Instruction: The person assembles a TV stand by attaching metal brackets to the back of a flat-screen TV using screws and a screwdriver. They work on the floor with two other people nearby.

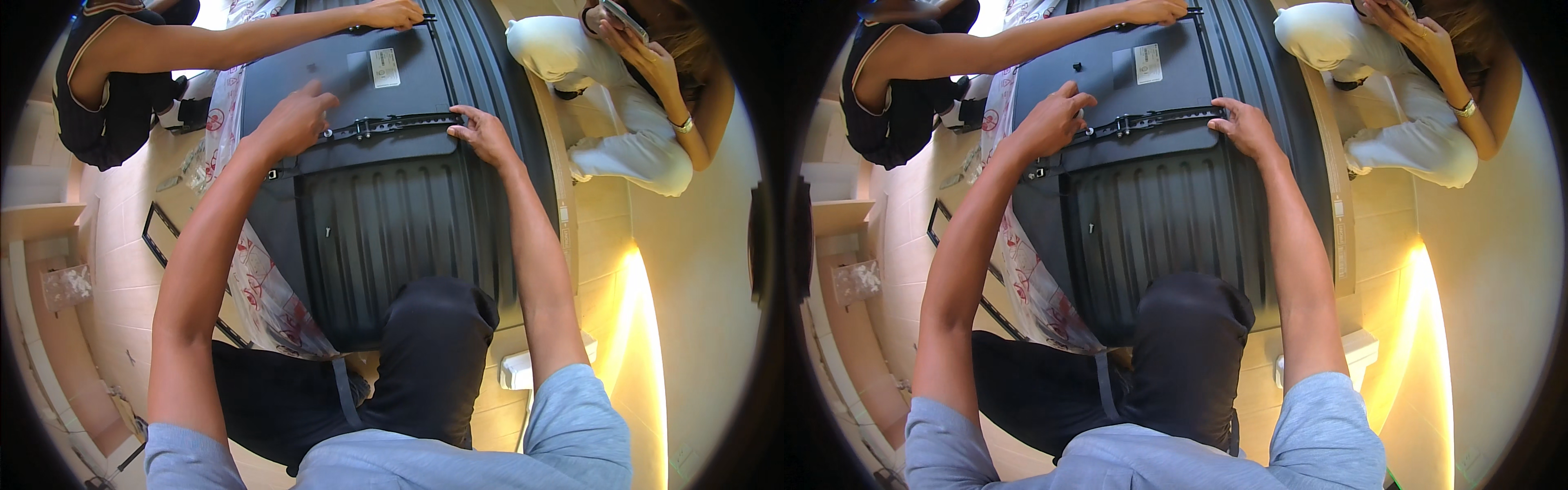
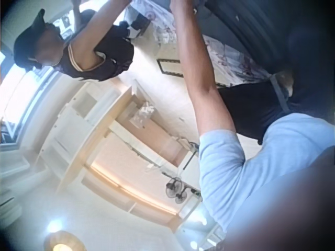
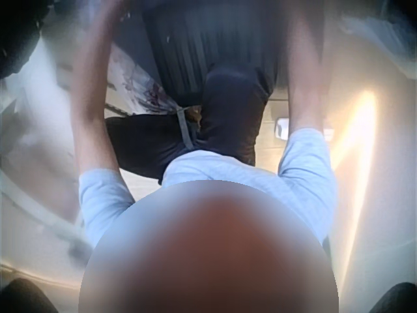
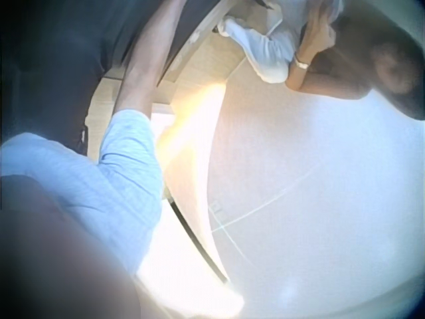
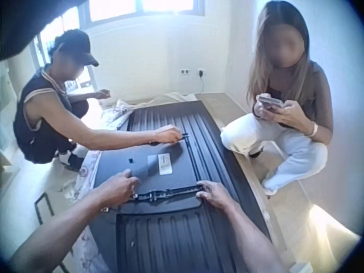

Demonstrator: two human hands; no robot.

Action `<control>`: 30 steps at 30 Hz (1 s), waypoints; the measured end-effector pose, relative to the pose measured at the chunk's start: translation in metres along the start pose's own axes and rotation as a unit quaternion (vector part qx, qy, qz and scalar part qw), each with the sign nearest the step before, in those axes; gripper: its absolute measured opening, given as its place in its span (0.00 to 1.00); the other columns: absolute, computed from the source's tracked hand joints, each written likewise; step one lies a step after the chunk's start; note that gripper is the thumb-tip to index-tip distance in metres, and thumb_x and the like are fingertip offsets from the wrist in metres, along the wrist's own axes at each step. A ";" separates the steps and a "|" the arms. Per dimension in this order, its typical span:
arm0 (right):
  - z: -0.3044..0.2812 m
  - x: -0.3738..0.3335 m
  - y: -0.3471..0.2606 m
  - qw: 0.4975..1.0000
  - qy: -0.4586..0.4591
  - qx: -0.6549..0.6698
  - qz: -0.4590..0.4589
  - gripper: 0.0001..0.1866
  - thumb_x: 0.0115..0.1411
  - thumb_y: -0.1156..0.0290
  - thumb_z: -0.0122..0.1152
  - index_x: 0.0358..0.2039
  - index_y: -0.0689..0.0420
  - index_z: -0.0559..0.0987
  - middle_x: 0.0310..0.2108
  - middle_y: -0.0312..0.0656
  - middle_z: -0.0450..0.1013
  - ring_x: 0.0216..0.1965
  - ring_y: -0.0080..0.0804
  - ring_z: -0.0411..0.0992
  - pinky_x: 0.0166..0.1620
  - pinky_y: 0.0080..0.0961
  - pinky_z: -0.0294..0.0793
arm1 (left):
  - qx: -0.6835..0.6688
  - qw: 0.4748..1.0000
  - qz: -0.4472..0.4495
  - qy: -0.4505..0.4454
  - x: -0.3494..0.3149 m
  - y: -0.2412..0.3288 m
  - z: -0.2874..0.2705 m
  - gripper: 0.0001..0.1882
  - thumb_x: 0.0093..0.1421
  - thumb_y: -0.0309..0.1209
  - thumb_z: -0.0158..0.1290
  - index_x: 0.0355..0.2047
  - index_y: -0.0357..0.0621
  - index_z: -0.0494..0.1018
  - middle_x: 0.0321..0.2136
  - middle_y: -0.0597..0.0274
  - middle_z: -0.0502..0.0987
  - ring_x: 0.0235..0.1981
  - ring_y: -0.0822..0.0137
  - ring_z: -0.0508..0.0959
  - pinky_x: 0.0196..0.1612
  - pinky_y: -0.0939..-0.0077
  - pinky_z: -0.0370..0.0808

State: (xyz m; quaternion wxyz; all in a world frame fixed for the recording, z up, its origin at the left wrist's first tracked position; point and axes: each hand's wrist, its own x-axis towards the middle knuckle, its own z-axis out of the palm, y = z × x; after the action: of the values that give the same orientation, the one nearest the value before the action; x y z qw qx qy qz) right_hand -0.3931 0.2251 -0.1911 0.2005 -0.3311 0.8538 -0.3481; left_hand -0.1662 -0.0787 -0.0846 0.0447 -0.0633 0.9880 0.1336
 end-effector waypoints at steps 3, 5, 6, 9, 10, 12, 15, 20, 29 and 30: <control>0.001 -0.002 0.000 1.000 0.007 0.016 0.007 0.26 0.58 0.58 0.75 0.56 0.51 0.82 0.27 0.41 0.76 0.31 0.33 0.75 0.39 0.32 0.73 | -0.017 1.000 -0.016 -0.013 0.000 0.003 -0.003 0.20 0.62 0.25 0.59 0.56 0.44 0.74 0.50 0.46 0.73 0.51 0.40 0.75 0.54 0.50 0.73; 0.002 -0.004 0.000 1.000 0.010 0.019 0.009 0.25 0.58 0.58 0.74 0.55 0.51 0.83 0.27 0.41 0.77 0.30 0.33 0.74 0.39 0.32 0.73 | -0.017 1.000 -0.019 -0.017 0.000 0.004 -0.004 0.20 0.62 0.25 0.59 0.55 0.44 0.74 0.50 0.46 0.73 0.51 0.40 0.75 0.54 0.50 0.73; 0.001 -0.004 0.000 1.000 0.011 0.017 0.009 0.24 0.59 0.59 0.74 0.55 0.51 0.83 0.27 0.41 0.77 0.30 0.33 0.74 0.39 0.32 0.73 | -0.016 1.000 -0.016 -0.015 0.000 0.005 -0.004 0.20 0.62 0.25 0.59 0.55 0.44 0.74 0.50 0.47 0.73 0.51 0.40 0.75 0.54 0.49 0.73; 0.000 -0.004 0.000 1.000 0.008 0.018 0.001 0.24 0.59 0.59 0.73 0.55 0.51 0.83 0.27 0.42 0.78 0.29 0.32 0.74 0.39 0.31 0.74 | -0.013 1.000 -0.010 -0.010 0.001 0.005 -0.005 0.20 0.62 0.24 0.59 0.55 0.44 0.75 0.49 0.47 0.73 0.51 0.40 0.76 0.53 0.49 0.73; 0.000 -0.003 0.000 1.000 0.005 0.018 -0.003 0.24 0.60 0.59 0.73 0.55 0.52 0.83 0.28 0.42 0.78 0.29 0.32 0.74 0.39 0.31 0.74 | -0.014 1.000 -0.012 -0.010 0.001 0.004 -0.005 0.20 0.62 0.24 0.59 0.55 0.44 0.75 0.49 0.47 0.73 0.51 0.40 0.76 0.53 0.48 0.73; 0.000 -0.003 0.000 1.000 0.003 0.026 0.004 0.24 0.60 0.60 0.73 0.55 0.51 0.83 0.28 0.42 0.78 0.29 0.32 0.74 0.39 0.31 0.73 | -0.012 1.000 -0.011 -0.007 0.001 0.004 -0.005 0.20 0.62 0.24 0.59 0.54 0.43 0.74 0.48 0.49 0.73 0.49 0.41 0.76 0.52 0.49 0.73; 0.001 -0.004 0.003 0.998 0.001 0.063 0.001 0.23 0.59 0.61 0.73 0.55 0.52 0.83 0.29 0.42 0.79 0.30 0.31 0.74 0.39 0.29 0.73 | -0.011 1.000 -0.005 0.001 -0.001 0.005 -0.004 0.20 0.61 0.22 0.60 0.54 0.41 0.74 0.46 0.51 0.71 0.47 0.45 0.76 0.50 0.52 0.73; 0.004 0.005 0.016 0.996 -0.007 0.091 0.003 0.21 0.59 0.65 0.73 0.53 0.54 0.84 0.32 0.42 0.82 0.31 0.29 0.76 0.41 0.26 0.73 | -0.015 1.000 -0.007 0.002 -0.001 0.004 -0.006 0.20 0.61 0.23 0.60 0.54 0.41 0.74 0.45 0.51 0.72 0.47 0.46 0.76 0.49 0.52 0.73; 0.012 0.009 0.017 0.993 0.013 0.110 -0.030 0.19 0.58 0.68 0.73 0.51 0.55 0.85 0.35 0.44 0.84 0.34 0.31 0.79 0.42 0.28 0.75 | -0.034 0.999 -0.005 0.030 -0.003 0.009 -0.008 0.22 0.59 0.23 0.62 0.54 0.40 0.73 0.44 0.50 0.73 0.47 0.46 0.77 0.50 0.53 0.73; 0.010 0.008 0.015 0.995 0.011 0.101 -0.025 0.19 0.58 0.68 0.73 0.51 0.55 0.85 0.35 0.44 0.84 0.34 0.32 0.79 0.43 0.28 0.75 | -0.035 0.999 -0.008 0.030 -0.003 0.009 -0.008 0.22 0.59 0.23 0.63 0.54 0.40 0.73 0.44 0.50 0.73 0.47 0.46 0.77 0.50 0.53 0.73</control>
State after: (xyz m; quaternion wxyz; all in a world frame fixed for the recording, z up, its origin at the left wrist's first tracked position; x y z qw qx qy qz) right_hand -0.3993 0.2223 -0.2096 0.2149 -0.3267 0.8081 -0.4406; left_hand -0.1655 -0.0717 -0.0737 0.0139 -0.0766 0.9831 0.1656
